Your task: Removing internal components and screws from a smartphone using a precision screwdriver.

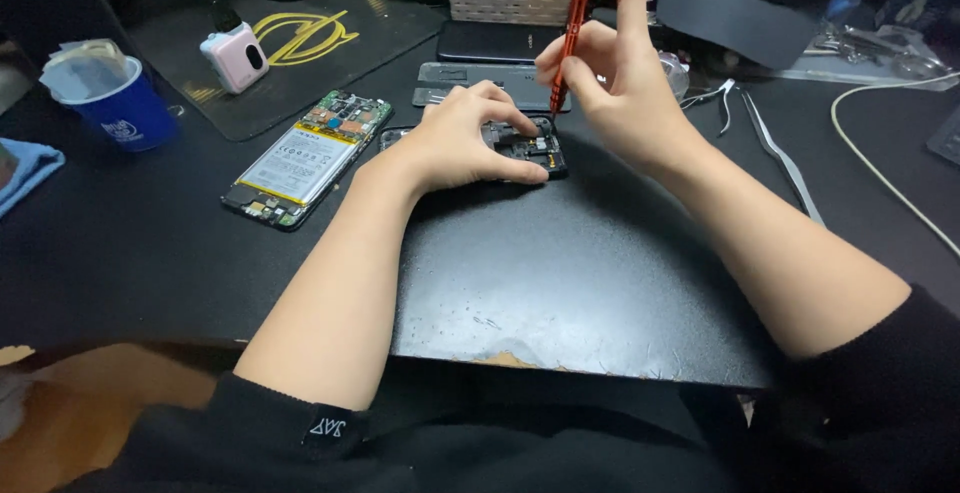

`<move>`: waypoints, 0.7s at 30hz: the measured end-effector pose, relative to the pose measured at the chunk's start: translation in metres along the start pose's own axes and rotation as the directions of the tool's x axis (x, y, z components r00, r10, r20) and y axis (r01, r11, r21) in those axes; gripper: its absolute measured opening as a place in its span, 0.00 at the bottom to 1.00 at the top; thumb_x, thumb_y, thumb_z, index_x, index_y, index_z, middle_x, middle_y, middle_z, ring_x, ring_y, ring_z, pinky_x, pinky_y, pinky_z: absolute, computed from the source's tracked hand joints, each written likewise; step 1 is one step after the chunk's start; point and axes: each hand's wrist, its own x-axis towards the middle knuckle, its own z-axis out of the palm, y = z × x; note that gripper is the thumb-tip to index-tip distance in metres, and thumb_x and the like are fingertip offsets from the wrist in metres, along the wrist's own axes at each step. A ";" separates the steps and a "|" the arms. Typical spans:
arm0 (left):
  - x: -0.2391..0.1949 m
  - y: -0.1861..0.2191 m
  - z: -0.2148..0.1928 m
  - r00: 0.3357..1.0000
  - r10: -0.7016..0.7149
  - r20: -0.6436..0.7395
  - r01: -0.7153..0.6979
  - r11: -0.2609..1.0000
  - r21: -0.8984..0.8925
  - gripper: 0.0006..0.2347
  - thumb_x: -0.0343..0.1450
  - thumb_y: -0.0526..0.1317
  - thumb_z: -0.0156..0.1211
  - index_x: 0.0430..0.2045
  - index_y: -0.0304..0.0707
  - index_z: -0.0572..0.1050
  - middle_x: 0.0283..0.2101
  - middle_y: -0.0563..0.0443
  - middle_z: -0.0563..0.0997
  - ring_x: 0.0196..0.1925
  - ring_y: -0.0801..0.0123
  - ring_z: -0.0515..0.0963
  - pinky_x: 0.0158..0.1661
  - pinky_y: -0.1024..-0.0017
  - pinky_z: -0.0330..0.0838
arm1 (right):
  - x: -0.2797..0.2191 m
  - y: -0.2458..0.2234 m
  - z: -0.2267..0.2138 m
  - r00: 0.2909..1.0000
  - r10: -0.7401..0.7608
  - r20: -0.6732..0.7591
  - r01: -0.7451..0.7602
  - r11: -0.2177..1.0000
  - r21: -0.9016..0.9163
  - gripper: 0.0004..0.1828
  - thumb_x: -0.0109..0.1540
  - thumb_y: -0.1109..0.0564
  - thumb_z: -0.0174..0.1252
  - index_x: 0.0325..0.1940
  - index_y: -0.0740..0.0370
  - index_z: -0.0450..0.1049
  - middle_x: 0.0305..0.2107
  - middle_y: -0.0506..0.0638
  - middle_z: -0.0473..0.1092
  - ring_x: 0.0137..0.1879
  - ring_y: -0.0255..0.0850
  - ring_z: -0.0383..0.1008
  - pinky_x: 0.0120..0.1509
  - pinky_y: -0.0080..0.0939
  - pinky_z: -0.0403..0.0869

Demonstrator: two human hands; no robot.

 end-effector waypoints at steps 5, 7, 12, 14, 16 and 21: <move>-0.004 0.007 -0.004 0.999 -0.032 0.015 0.032 0.999 -0.022 0.22 0.57 0.60 0.70 0.44 0.65 0.83 0.58 0.60 0.71 0.66 0.64 0.64 0.65 0.57 0.50 | -0.002 0.012 -0.003 0.998 -0.011 -0.055 0.002 0.987 -0.160 0.32 0.72 0.65 0.60 0.69 0.46 0.48 0.43 0.54 0.66 0.49 0.40 0.75 0.51 0.38 0.83; -0.007 0.012 -0.007 0.997 -0.076 0.033 0.077 0.997 -0.031 0.22 0.57 0.59 0.70 0.45 0.65 0.82 0.58 0.62 0.71 0.67 0.62 0.62 0.66 0.58 0.50 | -0.001 0.017 -0.005 0.990 0.054 -0.130 -0.074 0.985 -0.153 0.32 0.68 0.67 0.62 0.67 0.46 0.54 0.28 0.46 0.65 0.38 0.33 0.69 0.49 0.32 0.74; -0.003 0.006 -0.003 0.999 -0.046 0.015 0.047 0.999 -0.017 0.22 0.57 0.60 0.70 0.45 0.66 0.83 0.57 0.61 0.72 0.66 0.64 0.64 0.65 0.59 0.50 | -0.001 0.006 -0.007 0.999 0.026 -0.037 -0.029 0.996 -0.082 0.30 0.71 0.70 0.55 0.68 0.48 0.51 0.36 0.53 0.69 0.45 0.42 0.78 0.59 0.43 0.81; -0.002 0.004 -0.002 0.999 -0.034 0.008 0.034 0.999 -0.009 0.23 0.57 0.60 0.70 0.45 0.65 0.83 0.57 0.61 0.72 0.66 0.65 0.65 0.65 0.58 0.51 | 0.000 0.007 -0.007 1.000 0.005 0.002 -0.005 0.998 -0.061 0.29 0.72 0.71 0.51 0.68 0.48 0.49 0.41 0.58 0.74 0.51 0.47 0.82 0.64 0.48 0.82; 0.000 0.002 -0.001 1.000 -0.016 0.007 0.016 1.000 -0.006 0.23 0.57 0.60 0.69 0.46 0.65 0.83 0.58 0.60 0.71 0.66 0.66 0.64 0.64 0.58 0.50 | 0.001 0.014 -0.008 0.999 0.002 0.037 -0.002 1.000 0.001 0.30 0.71 0.74 0.41 0.70 0.49 0.44 0.41 0.59 0.72 0.49 0.45 0.77 0.58 0.43 0.81; -0.001 0.005 -0.002 1.000 -0.029 0.010 0.029 1.000 0.000 0.24 0.57 0.61 0.69 0.46 0.64 0.82 0.58 0.60 0.71 0.66 0.65 0.65 0.65 0.57 0.50 | -0.001 0.007 -0.003 0.999 0.019 0.049 -0.021 1.000 0.023 0.30 0.71 0.73 0.38 0.70 0.47 0.42 0.43 0.59 0.71 0.50 0.45 0.77 0.64 0.45 0.80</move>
